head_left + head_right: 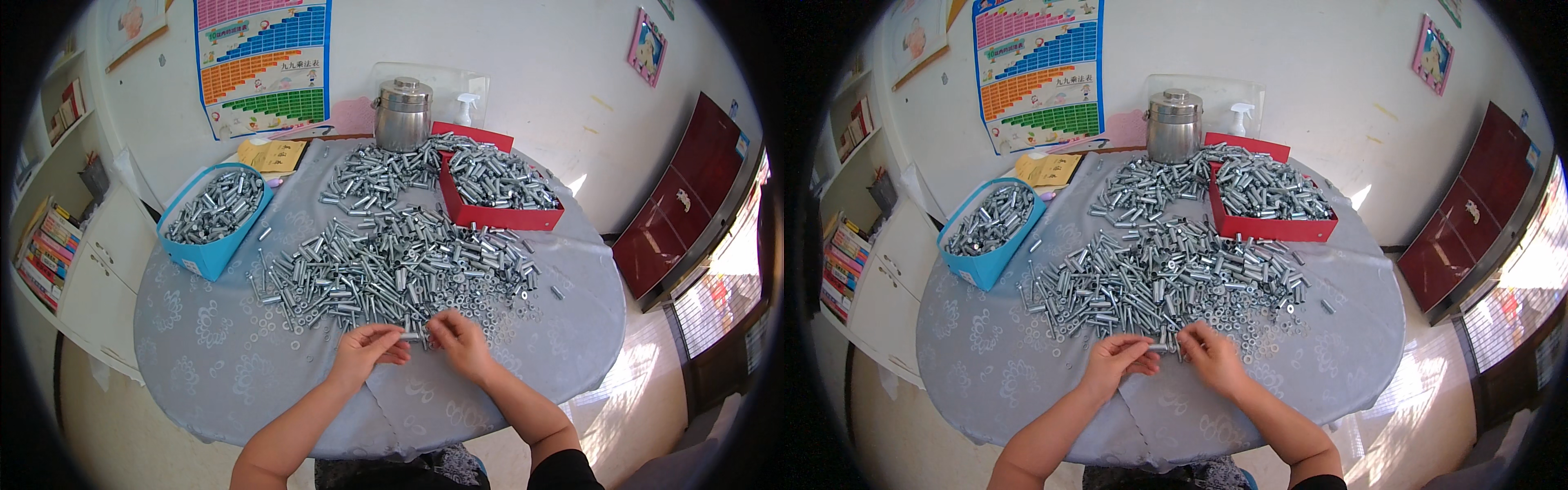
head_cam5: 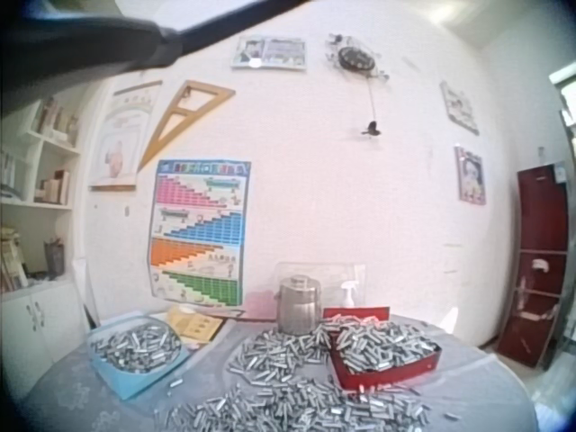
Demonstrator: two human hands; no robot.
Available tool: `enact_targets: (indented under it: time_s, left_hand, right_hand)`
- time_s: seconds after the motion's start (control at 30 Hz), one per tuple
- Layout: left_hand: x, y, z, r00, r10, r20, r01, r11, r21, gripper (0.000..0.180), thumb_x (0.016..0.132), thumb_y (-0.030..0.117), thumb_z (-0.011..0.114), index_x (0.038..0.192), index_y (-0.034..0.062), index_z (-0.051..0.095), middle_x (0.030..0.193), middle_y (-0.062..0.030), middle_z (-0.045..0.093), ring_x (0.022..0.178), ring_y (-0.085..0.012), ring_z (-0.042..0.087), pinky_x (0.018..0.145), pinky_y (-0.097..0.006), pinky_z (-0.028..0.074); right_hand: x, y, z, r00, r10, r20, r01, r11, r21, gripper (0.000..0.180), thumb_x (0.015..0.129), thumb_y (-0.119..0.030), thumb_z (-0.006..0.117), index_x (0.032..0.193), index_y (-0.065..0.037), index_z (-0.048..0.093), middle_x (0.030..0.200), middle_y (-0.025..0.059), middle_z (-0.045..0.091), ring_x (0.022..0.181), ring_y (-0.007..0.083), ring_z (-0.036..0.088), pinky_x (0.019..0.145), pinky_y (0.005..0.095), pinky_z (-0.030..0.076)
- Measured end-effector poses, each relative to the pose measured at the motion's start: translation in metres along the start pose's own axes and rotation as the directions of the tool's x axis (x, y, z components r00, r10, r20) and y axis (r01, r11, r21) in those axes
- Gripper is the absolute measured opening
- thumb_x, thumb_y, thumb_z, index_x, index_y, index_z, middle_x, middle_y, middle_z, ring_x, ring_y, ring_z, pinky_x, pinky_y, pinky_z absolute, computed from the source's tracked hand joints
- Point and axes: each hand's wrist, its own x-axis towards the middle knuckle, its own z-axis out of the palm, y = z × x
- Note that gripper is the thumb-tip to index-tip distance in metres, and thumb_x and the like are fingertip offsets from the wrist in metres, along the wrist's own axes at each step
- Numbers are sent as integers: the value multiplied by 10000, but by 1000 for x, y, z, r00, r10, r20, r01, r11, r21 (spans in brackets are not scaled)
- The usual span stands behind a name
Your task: The person sits at a table covered with a grey cloth and repeatedly picks up metal bolts and washers. They thread the washers onto the bolts by hand and place the assembled fasteners into a blue plastic basket on the left side of the table. The person continues this repetitive assembly process throughout the clip.
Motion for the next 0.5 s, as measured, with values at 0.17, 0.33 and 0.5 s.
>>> enact_targets:
  time_s: [0.17,0.33,0.5]
  left_hand:
    - [4,13,-12,968,161,-194,-174,984,-48,180,875,96,535,997,-30,573,860,-162,632,711,-223,646,623,-315,553]
    - [7,30,-21,889,289,-355,-310,951,-3,191,876,105,536,1019,-21,554,894,-154,625,733,-203,637,621,-309,547]
    - [12,53,-44,799,312,-514,-356,935,15,217,871,131,553,1035,-10,544,918,-129,618,757,-183,621,646,-294,536]
  right_hand:
    - [2,-8,-11,980,-197,29,181,823,-538,226,768,-294,645,844,-82,625,722,51,607,639,215,592,562,319,465]
    - [-3,-10,-1,976,-181,118,212,697,-685,262,690,-327,689,815,-105,625,752,39,593,681,222,598,582,343,473]
    - [-4,-2,0,984,-159,76,167,712,-682,207,686,-266,658,803,-100,621,775,45,597,699,238,601,607,353,476]
